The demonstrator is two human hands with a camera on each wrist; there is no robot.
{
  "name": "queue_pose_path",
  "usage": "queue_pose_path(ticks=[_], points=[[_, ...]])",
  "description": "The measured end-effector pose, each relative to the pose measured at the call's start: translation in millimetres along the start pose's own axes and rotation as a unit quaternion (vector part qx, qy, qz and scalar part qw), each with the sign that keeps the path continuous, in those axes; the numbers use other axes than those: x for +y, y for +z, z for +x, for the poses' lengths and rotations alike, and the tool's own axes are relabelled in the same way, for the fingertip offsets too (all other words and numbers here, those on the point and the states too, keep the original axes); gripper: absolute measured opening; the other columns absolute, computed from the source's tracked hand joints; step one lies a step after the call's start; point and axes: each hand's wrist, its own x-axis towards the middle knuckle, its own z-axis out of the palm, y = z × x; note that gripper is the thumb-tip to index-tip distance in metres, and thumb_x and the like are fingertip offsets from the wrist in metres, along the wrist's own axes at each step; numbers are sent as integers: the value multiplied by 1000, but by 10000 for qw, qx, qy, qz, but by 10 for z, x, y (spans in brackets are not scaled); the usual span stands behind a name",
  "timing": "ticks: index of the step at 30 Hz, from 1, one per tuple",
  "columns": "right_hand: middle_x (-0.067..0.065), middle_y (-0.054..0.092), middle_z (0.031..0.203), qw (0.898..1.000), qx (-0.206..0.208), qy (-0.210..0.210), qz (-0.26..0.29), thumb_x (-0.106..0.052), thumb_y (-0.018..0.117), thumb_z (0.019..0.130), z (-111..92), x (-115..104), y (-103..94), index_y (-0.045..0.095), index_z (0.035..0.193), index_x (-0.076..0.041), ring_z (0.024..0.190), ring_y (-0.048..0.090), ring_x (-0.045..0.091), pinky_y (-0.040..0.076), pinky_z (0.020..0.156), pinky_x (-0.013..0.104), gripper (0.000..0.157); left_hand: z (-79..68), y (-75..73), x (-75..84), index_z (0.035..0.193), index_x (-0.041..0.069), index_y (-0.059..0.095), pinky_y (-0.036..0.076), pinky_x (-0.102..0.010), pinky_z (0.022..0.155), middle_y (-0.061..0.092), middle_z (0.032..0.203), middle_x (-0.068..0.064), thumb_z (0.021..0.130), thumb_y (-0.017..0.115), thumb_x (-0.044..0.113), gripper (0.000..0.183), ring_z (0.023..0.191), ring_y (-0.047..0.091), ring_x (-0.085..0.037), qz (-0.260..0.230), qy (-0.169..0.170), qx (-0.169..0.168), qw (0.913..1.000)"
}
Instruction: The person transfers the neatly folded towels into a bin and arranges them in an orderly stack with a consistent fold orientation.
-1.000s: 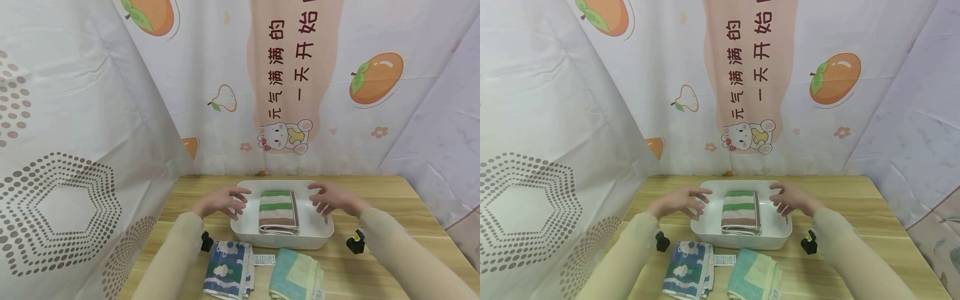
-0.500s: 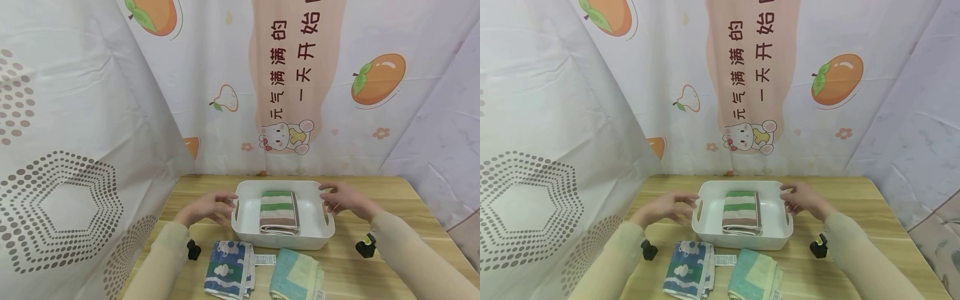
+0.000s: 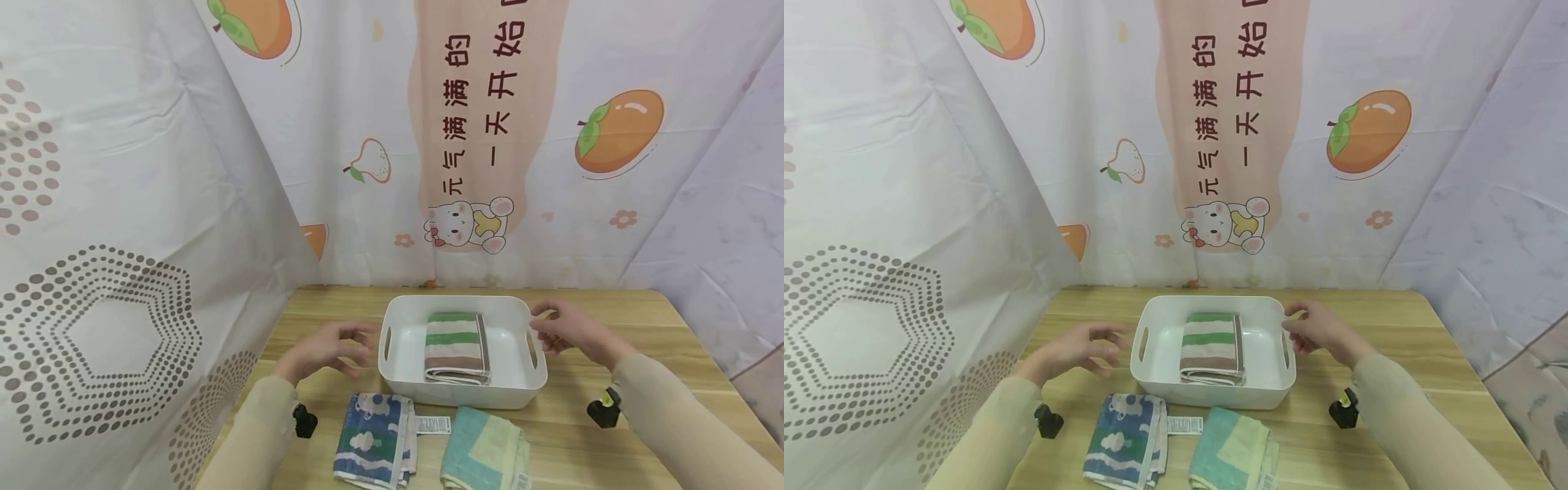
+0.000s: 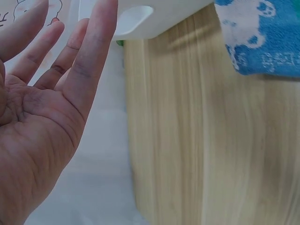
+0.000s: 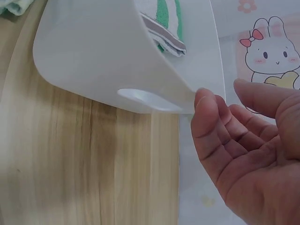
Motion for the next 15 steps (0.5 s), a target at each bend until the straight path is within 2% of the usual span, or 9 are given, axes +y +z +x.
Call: queue_pose_path(ticks=[5, 10, 15], points=[[11, 61, 79, 10000, 54, -15, -17, -13, 59, 104, -7, 65, -9, 39, 137, 9, 68, 62, 22, 57, 60, 36, 45, -59, -30, -100, 142, 10, 58, 62, -50, 79, 56, 133, -26, 96, 73, 17, 49, 102, 70, -37, -109, -21, 88, 9999], [13, 63, 82, 10000, 68, -8, 12, -11, 60, 103, -2, 115, 1, 40, 137, 9, 68, 63, 22, 59, 61, 38, 45, -104, -42, -190, 141, 10, 58, 62, -49, 79, 59, 129, -19, 96, 73, 19, 48, 106, 68, -43, -232, -95, 90, 9996], [12, 65, 87, 10000, 61, -14, 2, -10, 61, 102, -3, 171, 10, 40, 138, 10, 72, 65, 24, 59, 63, 38, 46, -129, -42, -270, 141, 9, 57, 62, -49, 80, 56, 134, -25, 96, 72, 21, 49, 107, 67, -44, -322, -233, 135, 9991]])
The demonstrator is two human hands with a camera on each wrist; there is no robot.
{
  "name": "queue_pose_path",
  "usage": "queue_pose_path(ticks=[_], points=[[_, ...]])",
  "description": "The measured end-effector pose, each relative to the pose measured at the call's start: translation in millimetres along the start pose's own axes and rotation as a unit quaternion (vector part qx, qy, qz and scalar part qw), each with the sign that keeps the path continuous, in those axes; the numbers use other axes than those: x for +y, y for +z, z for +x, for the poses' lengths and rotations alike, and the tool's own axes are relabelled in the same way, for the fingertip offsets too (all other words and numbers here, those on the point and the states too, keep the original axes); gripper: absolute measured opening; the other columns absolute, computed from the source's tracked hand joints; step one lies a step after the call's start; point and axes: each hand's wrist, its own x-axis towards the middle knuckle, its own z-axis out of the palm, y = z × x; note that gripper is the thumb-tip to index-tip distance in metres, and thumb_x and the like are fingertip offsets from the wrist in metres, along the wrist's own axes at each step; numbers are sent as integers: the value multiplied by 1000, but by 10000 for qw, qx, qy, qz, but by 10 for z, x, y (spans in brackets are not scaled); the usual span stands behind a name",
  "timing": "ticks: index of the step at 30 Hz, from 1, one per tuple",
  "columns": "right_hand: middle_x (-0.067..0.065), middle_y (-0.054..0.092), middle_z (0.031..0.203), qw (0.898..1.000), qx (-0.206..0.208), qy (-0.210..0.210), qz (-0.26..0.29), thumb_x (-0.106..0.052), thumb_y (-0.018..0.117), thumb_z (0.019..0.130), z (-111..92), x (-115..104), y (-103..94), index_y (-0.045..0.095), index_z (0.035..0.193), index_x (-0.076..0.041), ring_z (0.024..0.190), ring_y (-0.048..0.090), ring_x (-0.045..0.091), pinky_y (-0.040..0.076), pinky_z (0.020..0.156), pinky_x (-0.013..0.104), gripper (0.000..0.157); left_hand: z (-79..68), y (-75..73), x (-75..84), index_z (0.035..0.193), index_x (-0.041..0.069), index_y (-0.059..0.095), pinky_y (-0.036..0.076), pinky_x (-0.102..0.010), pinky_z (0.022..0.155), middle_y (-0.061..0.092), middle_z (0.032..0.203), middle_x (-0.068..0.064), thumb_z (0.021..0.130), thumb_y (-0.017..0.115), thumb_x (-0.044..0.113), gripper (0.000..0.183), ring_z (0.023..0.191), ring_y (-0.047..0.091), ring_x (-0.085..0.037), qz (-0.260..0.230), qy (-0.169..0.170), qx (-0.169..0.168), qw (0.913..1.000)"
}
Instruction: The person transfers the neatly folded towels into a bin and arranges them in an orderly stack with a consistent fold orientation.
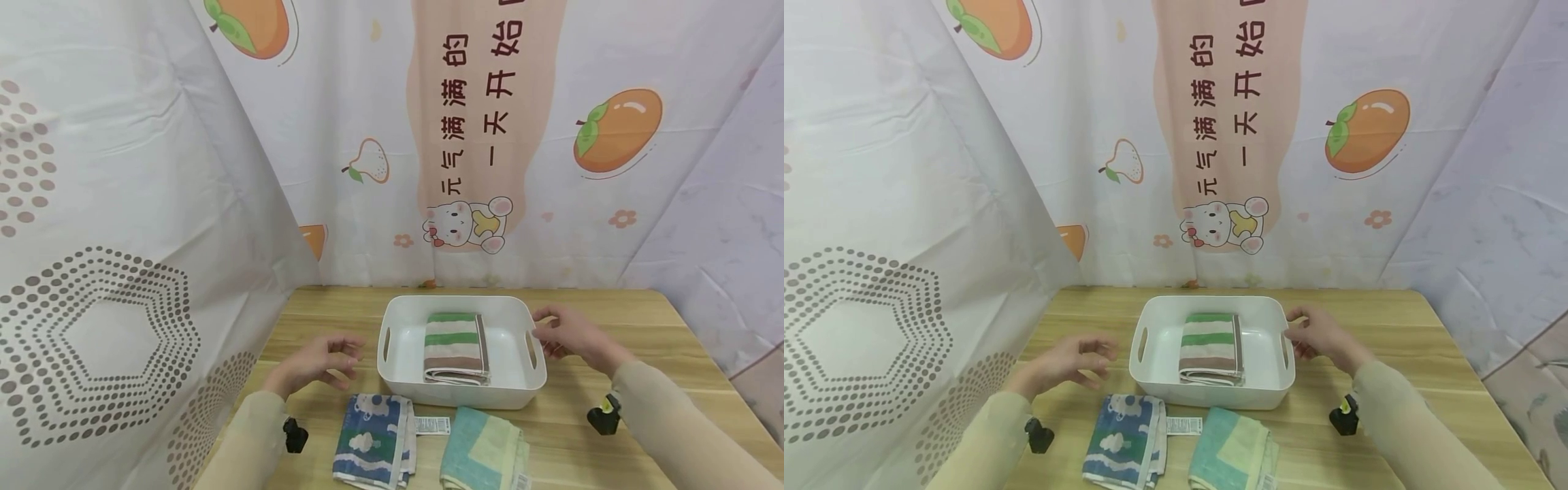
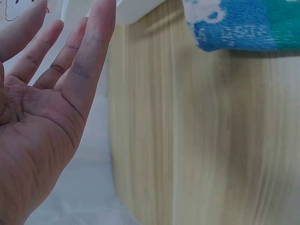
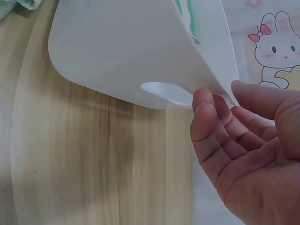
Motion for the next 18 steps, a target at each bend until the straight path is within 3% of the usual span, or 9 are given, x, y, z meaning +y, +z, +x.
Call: queue_pose_path(ticks=[6, 18], points=[[12, 68, 91, 9999, -116, 9, 33, -11, 60, 103, -12, 66, 3, 42, 139, 13, 77, 66, 24, 59, 66, 38, 47, -32, 1, -114, 143, 6, 55, 62, -49, 80, 52, 138, -30, 95, 74, 20, 53, 106, 67, -44, -173, -150, -24, 9997], [12, 74, 103, 9959, -526, 163, 724, -16, 59, 105, -12, 143, -23, 38, 144, 16, 89, 72, 22, 62, 75, 38, 55, -118, 3, -378, 147, -3, 47, 63, -48, 79, 54, 132, -30, 95, 75, 18, 62, 102, 70, -38, -362, -400, -132, 9985]])
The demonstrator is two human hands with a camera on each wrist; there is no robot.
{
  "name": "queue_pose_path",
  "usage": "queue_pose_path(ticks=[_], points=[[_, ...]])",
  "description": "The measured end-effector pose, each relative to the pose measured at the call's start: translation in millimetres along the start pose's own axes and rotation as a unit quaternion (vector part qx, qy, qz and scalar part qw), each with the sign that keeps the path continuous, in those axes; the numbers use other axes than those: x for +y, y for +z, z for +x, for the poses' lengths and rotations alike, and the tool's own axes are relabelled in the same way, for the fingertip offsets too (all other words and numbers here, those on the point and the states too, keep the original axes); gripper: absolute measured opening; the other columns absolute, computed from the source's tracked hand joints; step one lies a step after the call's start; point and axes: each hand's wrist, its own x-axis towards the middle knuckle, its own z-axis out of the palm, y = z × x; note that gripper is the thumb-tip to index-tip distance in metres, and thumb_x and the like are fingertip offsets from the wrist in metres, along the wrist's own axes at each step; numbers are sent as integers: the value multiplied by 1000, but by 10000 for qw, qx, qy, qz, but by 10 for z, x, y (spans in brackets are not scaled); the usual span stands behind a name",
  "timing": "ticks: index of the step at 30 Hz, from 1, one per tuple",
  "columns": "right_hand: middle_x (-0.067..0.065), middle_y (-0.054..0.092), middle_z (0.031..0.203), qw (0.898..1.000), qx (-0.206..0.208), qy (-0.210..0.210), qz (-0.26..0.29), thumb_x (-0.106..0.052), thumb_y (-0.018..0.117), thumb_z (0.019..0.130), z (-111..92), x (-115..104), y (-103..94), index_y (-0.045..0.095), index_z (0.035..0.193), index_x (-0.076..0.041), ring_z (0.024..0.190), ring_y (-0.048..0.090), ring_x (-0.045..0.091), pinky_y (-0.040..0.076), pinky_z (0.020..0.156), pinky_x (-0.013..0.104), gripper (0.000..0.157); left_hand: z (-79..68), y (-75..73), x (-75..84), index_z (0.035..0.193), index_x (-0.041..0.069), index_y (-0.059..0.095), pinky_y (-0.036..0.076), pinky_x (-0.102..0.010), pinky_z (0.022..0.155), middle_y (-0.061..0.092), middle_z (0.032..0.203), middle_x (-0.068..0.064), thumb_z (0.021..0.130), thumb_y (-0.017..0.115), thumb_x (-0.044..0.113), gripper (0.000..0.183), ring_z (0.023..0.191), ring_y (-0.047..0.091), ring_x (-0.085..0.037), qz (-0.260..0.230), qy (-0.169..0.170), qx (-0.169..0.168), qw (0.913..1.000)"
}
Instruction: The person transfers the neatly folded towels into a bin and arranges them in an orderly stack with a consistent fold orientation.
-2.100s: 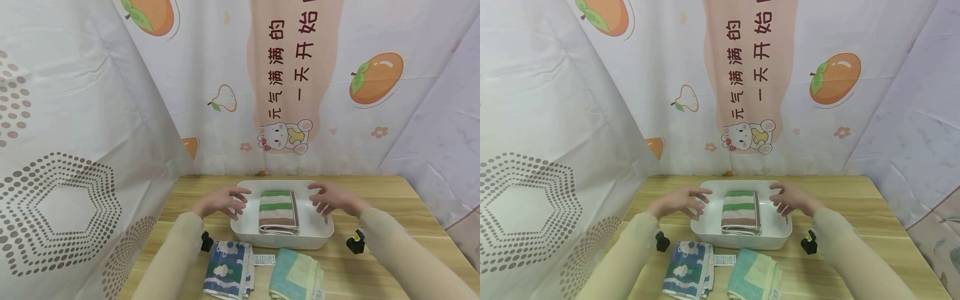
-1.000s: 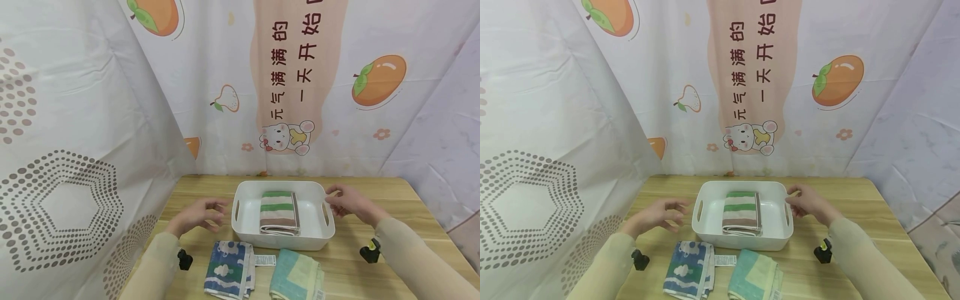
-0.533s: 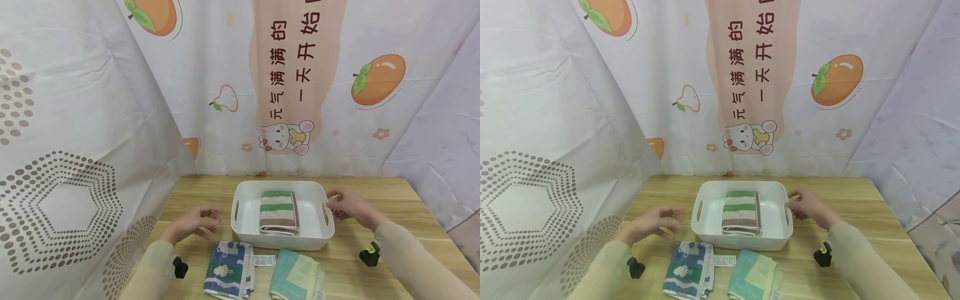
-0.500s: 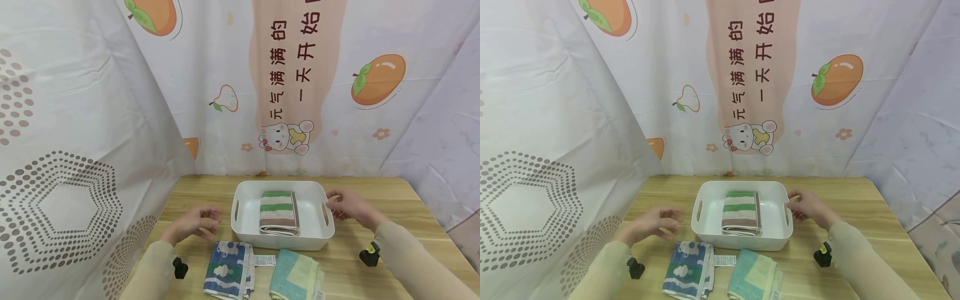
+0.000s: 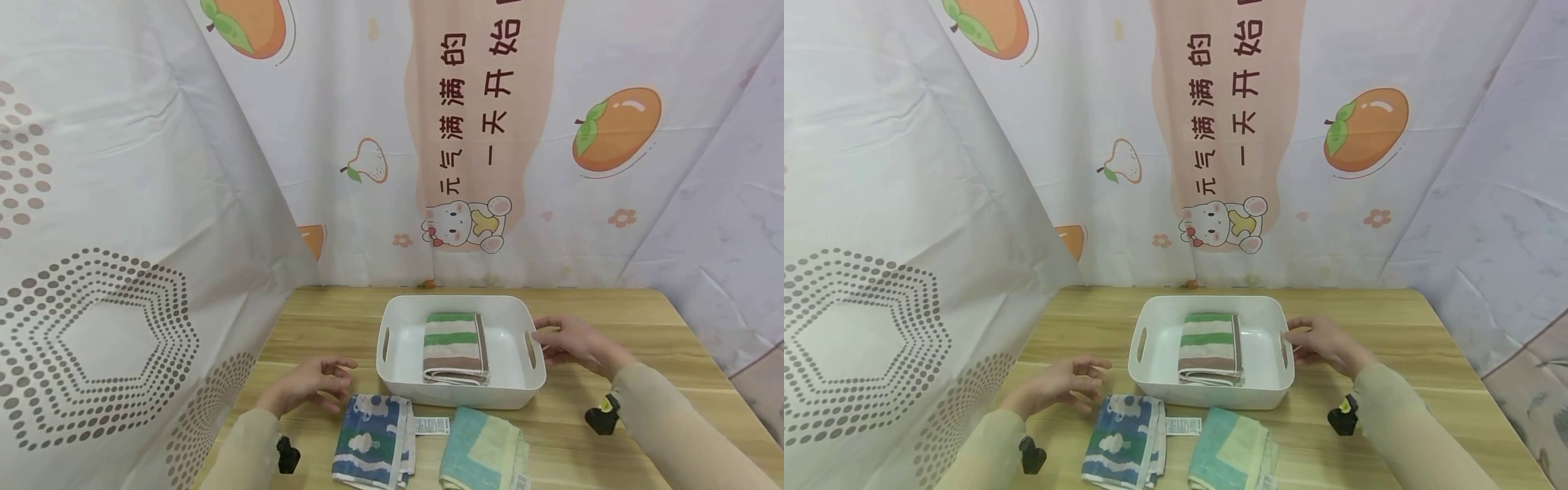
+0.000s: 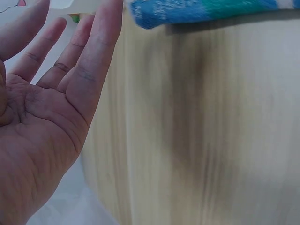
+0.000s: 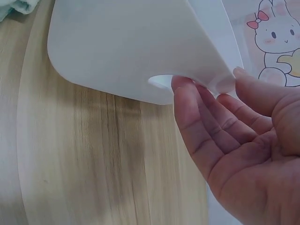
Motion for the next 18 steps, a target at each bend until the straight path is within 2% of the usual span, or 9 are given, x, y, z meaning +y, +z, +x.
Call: queue_pose_path(ticks=[8, 18], points=[[18, 74, 108, 9994, -203, 63, 278, -18, 58, 106, -4, 13, -16, 31, 148, 19, 95, 73, 26, 62, 82, 38, 62, -2, -8, -123, 147, -2, 47, 62, -49, 80, 58, 130, -28, 96, 71, 12, 58, 97, 71, -33, -96, -221, -31, 9997], [20, 74, 110, 9968, -403, 59, 693, -21, 56, 107, 23, 80, -35, 20, 152, 18, 98, 73, 27, 61, 85, 39, 69, 5, -18, -276, 147, -2, 48, 62, -51, 79, 67, 118, -15, 97, 71, 12, 56, 95, 71, -31, -182, -428, -136, 9988]])
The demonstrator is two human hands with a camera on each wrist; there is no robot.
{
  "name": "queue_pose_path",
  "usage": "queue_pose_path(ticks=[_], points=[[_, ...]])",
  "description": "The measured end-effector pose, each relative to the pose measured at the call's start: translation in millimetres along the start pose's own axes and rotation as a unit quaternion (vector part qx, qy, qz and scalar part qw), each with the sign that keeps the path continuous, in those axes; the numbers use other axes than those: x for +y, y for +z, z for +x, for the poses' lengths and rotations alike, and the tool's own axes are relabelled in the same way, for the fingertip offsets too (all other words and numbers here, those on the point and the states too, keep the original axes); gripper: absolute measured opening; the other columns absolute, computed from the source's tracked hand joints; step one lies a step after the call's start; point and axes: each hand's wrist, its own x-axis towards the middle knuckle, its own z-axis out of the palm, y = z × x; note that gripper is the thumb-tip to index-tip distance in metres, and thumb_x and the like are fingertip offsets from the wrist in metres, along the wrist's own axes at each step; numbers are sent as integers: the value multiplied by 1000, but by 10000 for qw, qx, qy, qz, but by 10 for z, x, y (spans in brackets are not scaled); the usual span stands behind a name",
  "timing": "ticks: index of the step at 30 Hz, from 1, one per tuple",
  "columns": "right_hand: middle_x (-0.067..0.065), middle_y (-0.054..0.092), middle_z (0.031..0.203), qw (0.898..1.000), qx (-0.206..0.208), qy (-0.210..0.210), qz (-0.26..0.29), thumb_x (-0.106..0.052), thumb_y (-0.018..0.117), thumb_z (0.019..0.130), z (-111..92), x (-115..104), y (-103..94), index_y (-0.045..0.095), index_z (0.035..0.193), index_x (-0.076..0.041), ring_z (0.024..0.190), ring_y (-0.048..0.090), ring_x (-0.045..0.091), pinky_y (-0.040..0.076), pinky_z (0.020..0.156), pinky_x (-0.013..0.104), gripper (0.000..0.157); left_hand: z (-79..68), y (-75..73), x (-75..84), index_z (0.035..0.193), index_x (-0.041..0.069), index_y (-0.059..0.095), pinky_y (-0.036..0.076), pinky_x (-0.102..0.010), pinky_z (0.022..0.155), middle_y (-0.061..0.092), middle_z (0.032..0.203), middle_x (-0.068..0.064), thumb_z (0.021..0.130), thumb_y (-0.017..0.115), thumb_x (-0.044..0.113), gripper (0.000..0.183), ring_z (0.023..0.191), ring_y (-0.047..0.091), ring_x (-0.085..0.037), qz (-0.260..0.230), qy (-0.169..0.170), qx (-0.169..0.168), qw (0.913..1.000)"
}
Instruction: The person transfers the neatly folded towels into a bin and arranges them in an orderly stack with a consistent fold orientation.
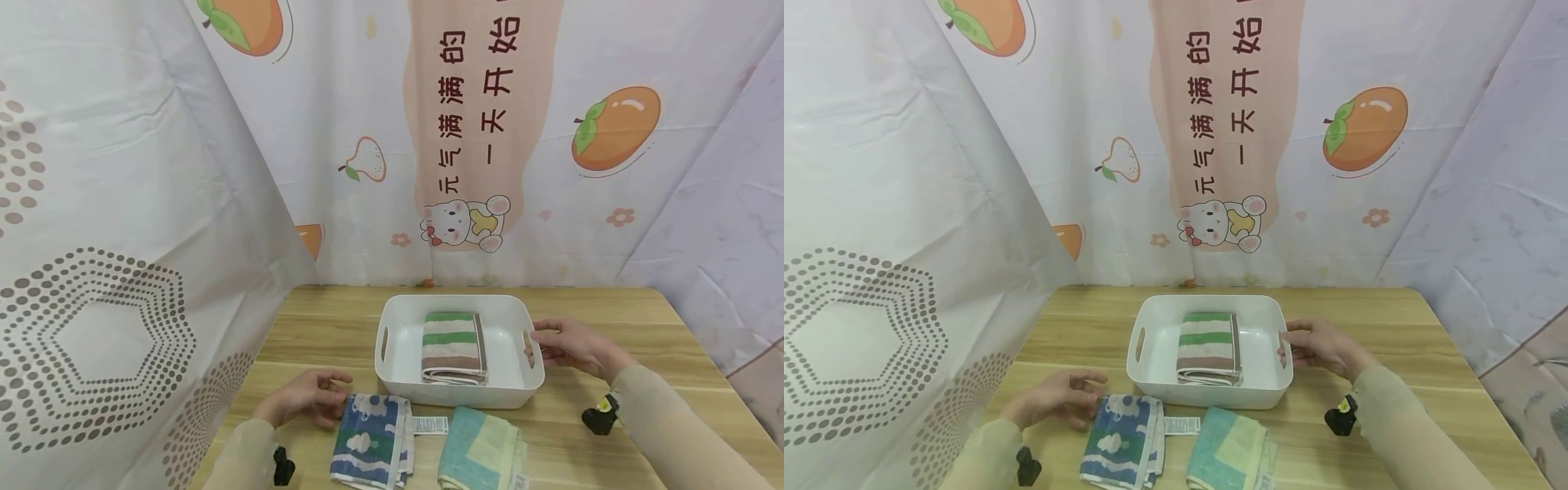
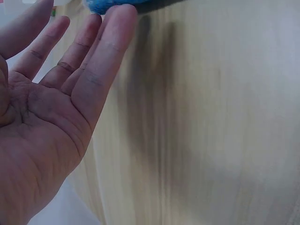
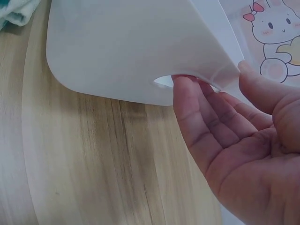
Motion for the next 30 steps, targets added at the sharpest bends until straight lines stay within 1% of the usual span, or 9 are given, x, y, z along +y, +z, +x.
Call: queue_pose_path(ticks=[8, 11, 16, 19, 23, 27, 30], points=[[20, 74, 112, 10000, -38, 21, 81, -22, 55, 107, 20, 30, -14, 17, 153, 17, 100, 73, 28, 60, 86, 40, 71, 11, 2, -82, 146, -1, 49, 63, -49, 77, 69, 120, -13, 96, 71, 13, 56, 96, 71, -28, 107, -210, -52, 9997], [20, 74, 111, 9999, -2, 60, 108, -22, 55, 107, 22, 28, -10, 17, 153, 16, 99, 74, 28, 60, 86, 40, 71, 22, 14, -97, 146, -1, 49, 63, -47, 76, 69, 119, -13, 96, 72, 14, 57, 94, 71, -27, 157, -238, -41, 9996], [19, 74, 110, 9999, 20, 73, 130, -22, 55, 108, 20, 23, -6, 17, 153, 16, 98, 74, 26, 60, 85, 40, 70, 39, 37, -117, 146, -2, 49, 63, -47, 73, 72, 114, -14, 96, 71, 14, 57, 91, 73, -29, 134, -272, -82, 9995], [18, 75, 109, 9999, 4, 49, 121, -21, 54, 108, 25, 26, -8, 17, 153, 16, 97, 74, 25, 60, 85, 40, 69, 55, 56, -135, 143, -1, 52, 63, -47, 70, 74, 109, -16, 95, 72, 14, 54, 87, 73, -29, 136, -372, -112, 9992], [17, 75, 108, 9999, -22, 40, 124, -22, 53, 108, 28, 28, -15, 17, 153, 16, 97, 74, 25, 60, 85, 40, 69, 80, 89, -150, 136, 0, 57, 63, -46, 68, 74, 102, -16, 92, 75, 13, 50, 83, 73, -27, 135, -477, -42, 9988], [17, 75, 108, 9999, -43, 44, 141, -22, 54, 108, 25, 19, -19, 17, 153, 16, 97, 73, 25, 60, 86, 40, 70, 95, 114, -150, 131, -2, 58, 63, -47, 67, 74, 100, -17, 90, 77, 12, 48, 81, 73, -26, 111, -506, 29, 9987], [17, 75, 108, 9999, -45, 53, 137, -22, 54, 108, 24, 11, -17, 17, 153, 16, 97, 73, 25, 60, 86, 40, 69, 91, 129, -135, 131, -3, 57, 63, -46, 68, 73, 100, -17, 89, 77, 10, 49, 81, 73, -26, 137, -541, 34, 9984]])
